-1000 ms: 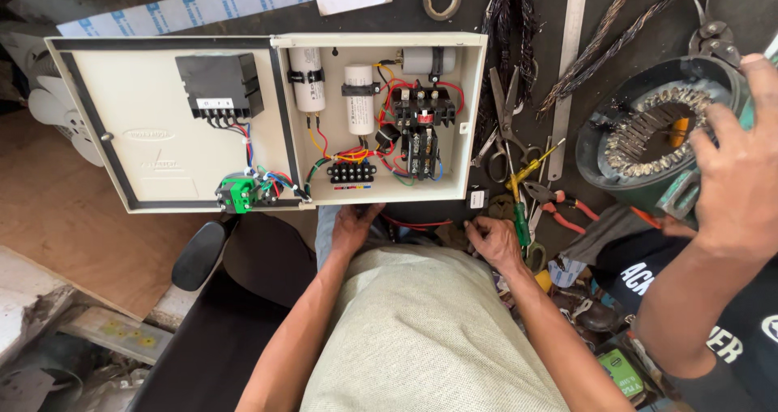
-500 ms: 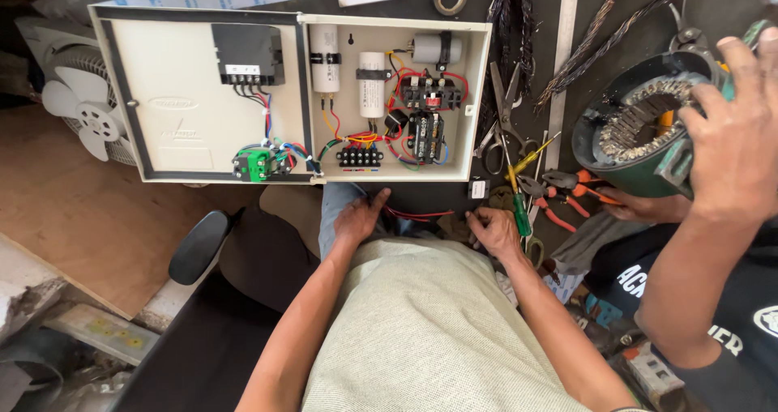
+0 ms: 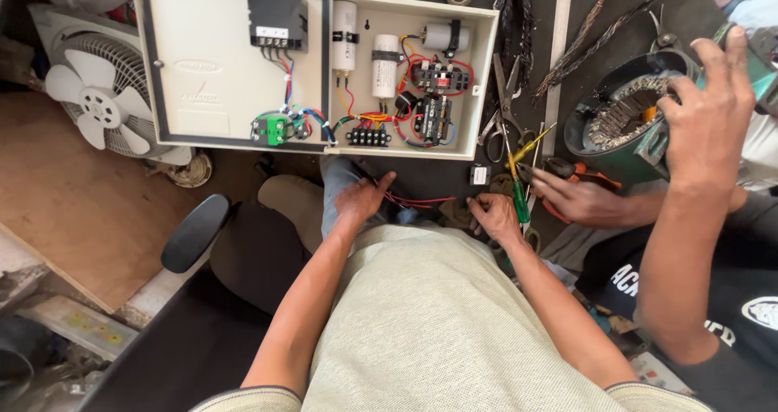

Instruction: The person works on an open electrical control box, using a screwdriver to tighten connections and a multimeter to test continuity between terminals. They handle red and black test leads and adjust internal wiring while another person works on a motor nearby.

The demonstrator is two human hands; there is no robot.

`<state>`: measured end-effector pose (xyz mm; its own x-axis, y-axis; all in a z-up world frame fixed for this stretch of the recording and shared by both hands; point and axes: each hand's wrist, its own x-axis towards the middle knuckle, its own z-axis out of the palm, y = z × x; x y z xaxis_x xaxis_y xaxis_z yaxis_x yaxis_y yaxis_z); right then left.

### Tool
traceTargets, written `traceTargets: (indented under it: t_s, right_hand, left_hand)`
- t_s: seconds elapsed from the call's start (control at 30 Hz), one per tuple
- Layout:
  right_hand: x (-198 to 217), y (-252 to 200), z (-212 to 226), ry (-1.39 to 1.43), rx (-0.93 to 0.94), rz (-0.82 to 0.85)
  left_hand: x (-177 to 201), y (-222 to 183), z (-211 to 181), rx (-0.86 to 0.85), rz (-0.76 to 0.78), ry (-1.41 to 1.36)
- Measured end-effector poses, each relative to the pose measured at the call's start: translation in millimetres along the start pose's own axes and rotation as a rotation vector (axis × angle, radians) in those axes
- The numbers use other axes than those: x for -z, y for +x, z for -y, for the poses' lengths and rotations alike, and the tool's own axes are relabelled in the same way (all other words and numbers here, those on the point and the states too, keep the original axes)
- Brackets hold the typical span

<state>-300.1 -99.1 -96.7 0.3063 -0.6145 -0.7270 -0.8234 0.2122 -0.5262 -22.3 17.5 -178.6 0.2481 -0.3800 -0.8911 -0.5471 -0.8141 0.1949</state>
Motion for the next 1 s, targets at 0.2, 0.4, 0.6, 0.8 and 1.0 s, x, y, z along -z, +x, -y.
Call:
traceTargets:
  t_s: [0.2,0.4,0.6,0.8,1.0]
  right_hand:
    - [-1,0,-1,0.004,-0.006,0.008]
    - [-2,1,-5,-0.039,0.021,-0.009]
    - [-3,2,-6,-0.083,0.084,-0.029]
    - [-4,-1,1,-0.074,0.008,-0.012]
    - [-4,-1,2,-0.077,-0.028,0.002]
  left_hand:
    - [1,1,-2,0.015,0.018,-0.075]
    - [-11,9,-1,-0.061,-0.003,-0.109]
    - [-30,19,4,-0.278,-0.073,0.005]
    - [-48,20,13,-0.416,-0.156,-0.012]
    - [-28,-13,12,-0.330,-0.153,-0.198]
